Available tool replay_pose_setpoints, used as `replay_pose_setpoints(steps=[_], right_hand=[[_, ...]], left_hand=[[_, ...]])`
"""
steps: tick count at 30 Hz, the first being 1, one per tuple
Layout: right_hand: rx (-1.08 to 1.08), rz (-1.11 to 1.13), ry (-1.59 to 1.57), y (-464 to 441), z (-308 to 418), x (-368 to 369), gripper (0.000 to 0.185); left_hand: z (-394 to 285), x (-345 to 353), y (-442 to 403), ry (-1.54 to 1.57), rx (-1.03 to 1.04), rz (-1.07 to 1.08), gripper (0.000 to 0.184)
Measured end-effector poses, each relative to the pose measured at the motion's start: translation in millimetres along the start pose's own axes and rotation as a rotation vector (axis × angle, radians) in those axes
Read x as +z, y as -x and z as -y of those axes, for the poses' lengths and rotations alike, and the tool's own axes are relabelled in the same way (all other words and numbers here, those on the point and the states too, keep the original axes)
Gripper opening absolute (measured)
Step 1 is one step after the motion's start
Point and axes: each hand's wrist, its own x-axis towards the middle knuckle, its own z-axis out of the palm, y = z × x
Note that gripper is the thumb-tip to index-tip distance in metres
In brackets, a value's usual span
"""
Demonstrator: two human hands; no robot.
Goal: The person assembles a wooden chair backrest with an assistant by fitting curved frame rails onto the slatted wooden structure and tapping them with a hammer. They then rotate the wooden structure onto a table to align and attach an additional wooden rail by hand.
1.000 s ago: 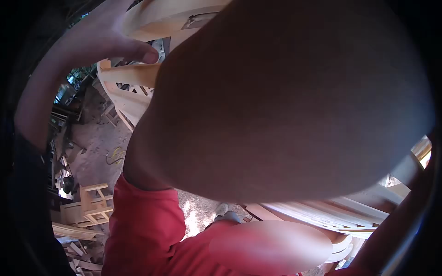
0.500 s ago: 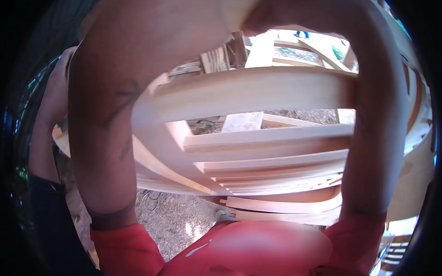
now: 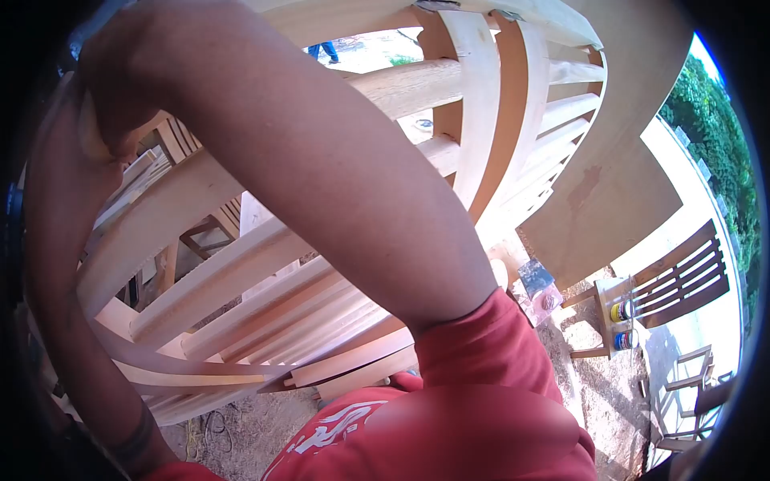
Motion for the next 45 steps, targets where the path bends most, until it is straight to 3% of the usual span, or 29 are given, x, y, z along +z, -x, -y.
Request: replay_pose_setpoints(steps=[5,13,19,24,30,33,34,36,37,39,42,45], right_hand=[[-0.160,0.021,0.049,3.1,7.2,26.7,0.057],[-0.778,0.232,-0.172,19.2,52.6,283.5,0.066],[-0.999,0.274,-0.385,46.3,115.2,408.5,0.076],[-1.048,0.239,-0.468,13.2,93.7,415.2,0.086],[-0.717,0.066,-0.372,-119.0,-73.2,352.7,0.099],[-0.546,0.171,-0.467,-172.4,-152.4,322.0,0.106],[-0.680,0.258,-0.236,-185.3,-167.1,310.0,0.103],[-0.906,0.645,-0.083,-209.5,-197.6,301.3,0.098],[-0.809,0.809,-0.158,-224.8,-221.7,307.9,0.113],[-0.850,0.775,0.037,-224.7,-230.2,313.2,0.113],[-0.850,0.622,-0.042,-229.7,-242.1,338.5,0.107],[-0.834,0.522,-0.125,-230.4,-251.9,353.7,0.101]], left_hand=[[-21.3,7.9,-13.4,0.051,0.003,-0.016,0.052],[-35.6,13.8,-18.3,0.127,-0.036,-0.006,0.055],[-41.4,22.1,-15.0,0.022,-0.032,-0.094,0.061],[-34.1,18.9,-19.5,-0.245,-0.034,-0.135,0.075],[-57.2,8.1,-24.5,-0.311,-0.068,-0.071,0.085],[-68.3,-1.5,-22.9,-0.342,-0.081,-0.013,0.084],[-69.5,-2.5,-22.6,-0.324,-0.081,-0.019,0.086],[-69.1,-3.0,-19.7,-0.321,-0.004,-0.070,0.086],[-72.5,-10.6,-23.8,-0.273,-0.165,0.069,0.085],[-70.4,-7.5,-21.1,-0.278,-0.143,-0.009,0.076],[-61.5,5.5,-16.0,-0.430,-0.046,-0.112,0.083],[-63.8,5.0,-19.9,-0.406,-0.039,-0.079,0.083]])
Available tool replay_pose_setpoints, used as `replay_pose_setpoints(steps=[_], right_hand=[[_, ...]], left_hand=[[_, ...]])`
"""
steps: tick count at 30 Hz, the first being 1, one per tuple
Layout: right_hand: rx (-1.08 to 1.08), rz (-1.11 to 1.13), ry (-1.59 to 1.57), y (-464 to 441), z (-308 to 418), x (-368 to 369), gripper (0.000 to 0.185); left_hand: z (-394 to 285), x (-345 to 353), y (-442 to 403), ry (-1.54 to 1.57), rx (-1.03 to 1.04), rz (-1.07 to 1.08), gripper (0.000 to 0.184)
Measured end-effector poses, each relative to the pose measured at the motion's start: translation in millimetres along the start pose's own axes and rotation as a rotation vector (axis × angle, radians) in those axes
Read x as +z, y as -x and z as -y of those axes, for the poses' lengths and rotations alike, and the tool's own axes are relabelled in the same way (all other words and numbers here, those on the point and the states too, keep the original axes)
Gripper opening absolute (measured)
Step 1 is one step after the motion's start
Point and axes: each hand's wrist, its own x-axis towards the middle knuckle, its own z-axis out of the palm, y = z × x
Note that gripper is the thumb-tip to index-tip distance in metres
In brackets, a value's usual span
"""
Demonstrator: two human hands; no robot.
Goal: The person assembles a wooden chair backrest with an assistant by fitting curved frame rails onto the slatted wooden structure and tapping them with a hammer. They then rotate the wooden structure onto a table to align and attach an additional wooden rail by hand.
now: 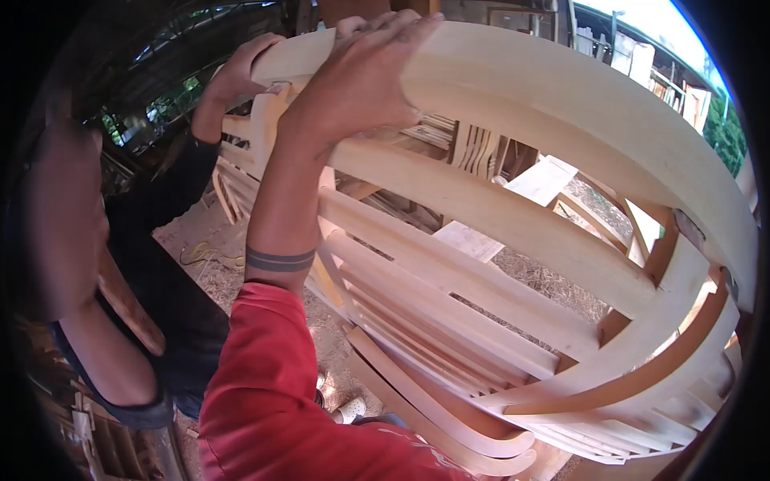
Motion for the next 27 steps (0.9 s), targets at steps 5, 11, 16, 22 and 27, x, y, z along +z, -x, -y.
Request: replay_pose_setpoints(steps=[5,11,16,22,27], right_hand=[[-0.065,-0.173,-0.044,4.9,-10.5,29.7,0.093],[-0.029,-0.238,0.031,0.5,38.5,21.2,0.095],[-0.009,-0.108,-0.011,-6.7,36.6,12.8,0.098],[0.105,-0.135,0.088,-1.1,33.1,16.9,0.103],[0.031,-0.198,0.043,1.1,52.6,8.0,0.095]], left_hand=[[-13.2,-11.6,-9.3,0.051,-0.117,0.104,0.095],[-55.8,-31.5,-33.0,0.142,-0.176,0.172,0.113],[-124.3,-21.7,-84.6,0.294,-0.041,0.117,0.113],[-129.9,-8.8,-104.5,0.292,-0.119,0.269,0.115],[-130.9,-8.4,-109.3,0.346,-0.265,0.255,0.109]])
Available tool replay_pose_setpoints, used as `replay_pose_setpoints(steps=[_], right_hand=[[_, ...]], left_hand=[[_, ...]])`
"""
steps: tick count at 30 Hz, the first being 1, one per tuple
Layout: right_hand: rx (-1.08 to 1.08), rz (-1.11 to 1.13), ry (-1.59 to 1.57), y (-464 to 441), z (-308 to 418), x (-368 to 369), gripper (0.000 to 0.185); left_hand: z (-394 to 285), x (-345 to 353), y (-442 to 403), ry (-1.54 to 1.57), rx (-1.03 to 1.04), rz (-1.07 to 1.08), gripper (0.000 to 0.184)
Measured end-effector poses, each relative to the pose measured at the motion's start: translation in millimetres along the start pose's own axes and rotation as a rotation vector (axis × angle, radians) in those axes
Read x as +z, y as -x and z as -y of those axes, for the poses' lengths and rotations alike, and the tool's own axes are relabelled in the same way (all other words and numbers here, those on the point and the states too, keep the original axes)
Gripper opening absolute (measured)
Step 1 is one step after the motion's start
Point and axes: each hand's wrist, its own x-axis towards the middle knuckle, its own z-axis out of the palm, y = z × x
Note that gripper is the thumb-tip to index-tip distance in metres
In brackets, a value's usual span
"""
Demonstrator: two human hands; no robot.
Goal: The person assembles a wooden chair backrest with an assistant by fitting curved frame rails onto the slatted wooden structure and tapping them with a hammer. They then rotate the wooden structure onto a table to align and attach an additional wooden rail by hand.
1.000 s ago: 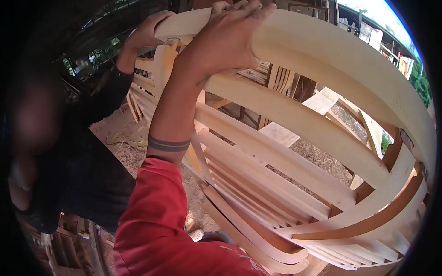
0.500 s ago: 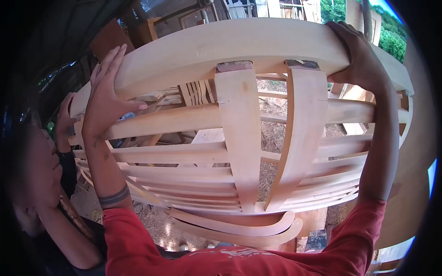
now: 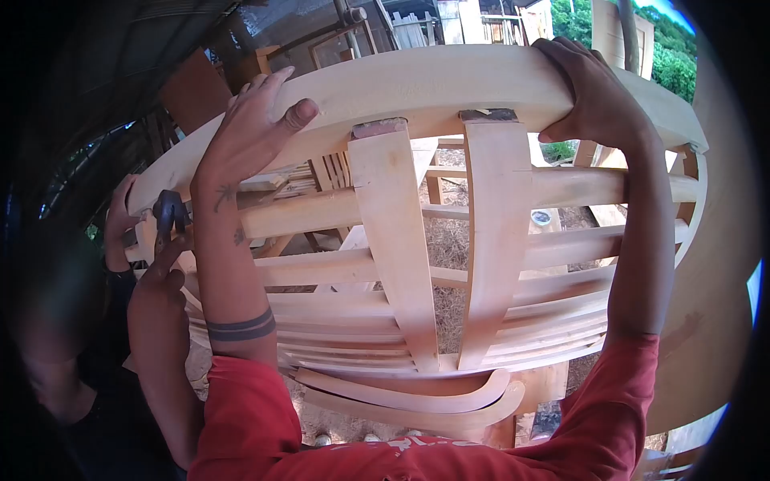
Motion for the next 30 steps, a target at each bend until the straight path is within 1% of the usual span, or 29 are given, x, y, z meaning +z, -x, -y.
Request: replay_pose_setpoints(steps=[1,2,4,5,6,7,9,10,11,13,14,15,16,17,18,19,21,23,26,29,30], right_hand=[[-0.013,-0.040,0.009,-2.4,-1.6,0.5,0.094],[-0.026,-0.065,0.015,-1.4,-4.3,4.6,0.093],[-0.029,-0.061,0.014,2.9,-3.1,5.8,0.089],[0.004,-0.015,0.033,0.7,-3.9,2.4,0.096],[0.036,0.034,0.041,-1.1,-4.0,1.2,0.102],[0.069,0.083,0.042,-1.7,-6.6,2.8,0.108],[0.007,0.054,0.076,1.0,-21.4,9.6,0.107],[-0.011,0.052,0.063,1.9,-27.2,10.6,0.106],[-0.026,0.044,0.054,0.0,-27.2,9.4,0.106],[0.029,0.012,0.117,0.2,-16.9,9.1,0.105],[-0.025,-0.012,0.130,-0.9,-17.2,8.9,0.104],[-0.012,0.026,0.078,-3.1,-13.2,4.6,0.099],[-0.072,0.025,0.066,-4.5,-17.0,3.0,0.093],[-0.063,0.040,0.082,-4.4,-20.0,3.9,0.090],[-0.082,0.026,0.109,-2.8,-20.3,0.3,0.075],[-0.094,-0.017,0.127,-2.0,-24.4,5.1,0.071],[-0.084,0.047,0.131,-2.8,-25.3,4.2,0.072],[-0.076,0.092,0.088,-3.2,-24.2,0.2,0.074],[-0.134,-0.021,0.087,-3.7,-29.7,2.5,0.068],[0.185,0.421,-0.148,-7.8,-32.9,-26.5,0.072],[0.123,0.407,-0.203,-8.0,-43.5,-27.5,0.070]], left_hand=[[-0.2,-0.8,-3.1,0.026,-0.036,-0.008,0.108],[-1.5,-3.9,-5.3,0.061,-0.050,0.040,0.100],[-4.0,-3.1,-7.7,0.087,-0.082,0.108,0.093],[-7.6,-4.2,-11.7,0.093,-0.098,0.128,0.090],[-13.1,-4.7,-11.5,0.069,-0.110,0.083,0.083],[-15.2,-1.9,-10.7,0.112,-0.137,0.089,0.082],[-16.6,2.0,-13.6,0.185,-0.183,0.088,0.080],[-12.3,11.3,-13.1,0.134,-0.179,-0.037,0.074],[-14.1,8.5,-13.4,0.140,-0.194,-0.008,0.071],[-23.9,-0.8,-10.8,0.163,-0.207,0.042,0.065],[-25.5,-3.7,-10.4,0.156,-0.203,0.040,0.066],[-26.5,-4.7,-10.7,0.161,-0.182,0.042,0.066],[-27.3,-3.6,-11.3,0.211,-0.168,0.058,0.061],[-26.9,-1.0,-12.2,0.265,-0.151,0.085,0.056],[-24.7,3.2,-12.7,0.283,-0.103,0.053,0.054],[-20.7,5.9,-12.6,0.293,-0.069,0.014,0.051],[-22.5,4.1,-13.0,0.198,-0.090,0.046,0.048],[-20.3,5.4,-11.2,0.237,-0.080,0.052,0.046],[-23.4,4.7,-10.3,0.250,-0.098,0.074,0.044],[-22.9,5.1,-12.6,0.241,-0.073,0.063,0.042],[-23.6,4.3,-13.9,0.242,-0.061,0.062,0.041]])
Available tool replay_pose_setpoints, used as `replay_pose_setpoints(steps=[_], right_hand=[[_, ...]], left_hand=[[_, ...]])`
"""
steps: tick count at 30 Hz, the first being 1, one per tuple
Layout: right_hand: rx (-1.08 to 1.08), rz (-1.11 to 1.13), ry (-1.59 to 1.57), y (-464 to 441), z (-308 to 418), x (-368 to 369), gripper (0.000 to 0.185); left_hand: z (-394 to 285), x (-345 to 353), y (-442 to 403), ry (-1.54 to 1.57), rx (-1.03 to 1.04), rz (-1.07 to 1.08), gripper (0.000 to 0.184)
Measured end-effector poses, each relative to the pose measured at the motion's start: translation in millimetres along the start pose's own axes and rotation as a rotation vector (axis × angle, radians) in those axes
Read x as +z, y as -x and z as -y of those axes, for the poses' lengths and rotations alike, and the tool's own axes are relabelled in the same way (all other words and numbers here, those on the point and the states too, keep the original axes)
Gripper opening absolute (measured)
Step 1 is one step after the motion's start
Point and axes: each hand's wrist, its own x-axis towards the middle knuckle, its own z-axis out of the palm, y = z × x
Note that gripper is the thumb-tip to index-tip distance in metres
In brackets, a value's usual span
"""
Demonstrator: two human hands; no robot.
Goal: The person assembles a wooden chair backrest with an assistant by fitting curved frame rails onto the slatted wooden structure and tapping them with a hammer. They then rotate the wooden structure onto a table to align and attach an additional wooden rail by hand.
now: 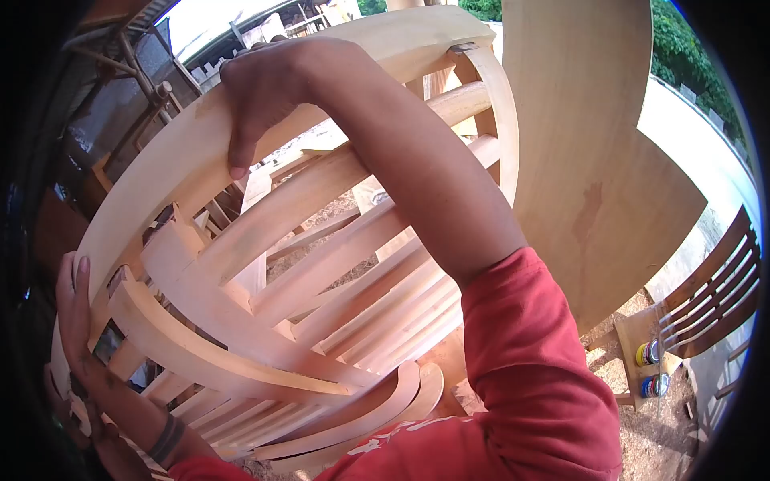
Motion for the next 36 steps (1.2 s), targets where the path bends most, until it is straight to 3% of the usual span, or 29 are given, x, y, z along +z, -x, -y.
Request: replay_pose_setpoints(steps=[5,6,8,9,11,15,16,18,24,26,28,31,33,34,36], right_hand=[[-0.011,-0.089,0.013,2.9,9.5,-3.4,0.070],[-0.015,-0.146,0.031,3.9,10.3,1.5,0.070],[0.030,-0.132,-0.049,-2.0,3.5,10.9,0.092],[-0.003,-0.153,-0.081,-4.1,-1.6,14.3,0.094],[-0.063,-0.171,-0.111,-6.7,-19.0,20.9,0.099],[0.086,0.103,0.113,-10.8,23.5,-7.1,0.102],[0.025,0.055,0.130,-11.9,20.7,-5.0,0.100],[-0.092,-0.037,0.151,-13.4,8.7,1.3,0.097],[-0.024,-0.025,0.105,-10.3,14.4,-0.2,0.100],[-0.108,-0.141,-0.019,-15.5,-75.4,21.2,0.107],[-0.095,-0.263,0.026,-5.1,-38.0,21.3,0.098],[-0.102,-0.188,-0.057,-1.6,-4.2,12.8,0.078],[-0.037,-0.261,0.011,7.4,16.5,14.0,0.078],[0.085,-0.141,0.025,2.2,16.2,7.9,0.102],[0.057,-0.141,0.050,0.6,10.3,3.9,0.103]], left_hand=[[-6.2,-0.6,0.4,0.050,0.018,-0.016,0.037],[-6.2,-3.1,-0.1,0.006,0.015,-0.010,0.041],[-10.6,-5.9,4.4,0.024,-0.108,-0.023,0.059],[11.4,0.2,1.0,-0.118,0.030,-0.155,0.065],[7.2,-4.2,3.3,-0.165,-0.017,-0.121,0.077],[5.4,-2.9,3.0,-0.218,-0.033,-0.160,0.082],[4.8,-4.2,4.7,-0.223,-0.051,-0.136,0.083],[-0.5,-9.4,9.5,-0.200,-0.083,-0.084,0.084],[8.9,-4.5,11.7,-0.208,-0.053,-0.194,0.085],[4.1,2.3,7.1,-0.182,-0.022,-0.194,0.081],[8.2,1.0,7.0,-0.202,-0.014,-0.193,0.072],[2.9,-4.8,6.7,-0.176,-0.100,-0.085,0.065],[-3.3,-6.9,5.7,-0.165,-0.142,-0.035,0.064],[-6.5,-7.4,2.7,-0.165,-0.162,-0.018,0.064],[-10.3,-4.9,-2.0,-0.185,-0.148,-0.053,0.065]])
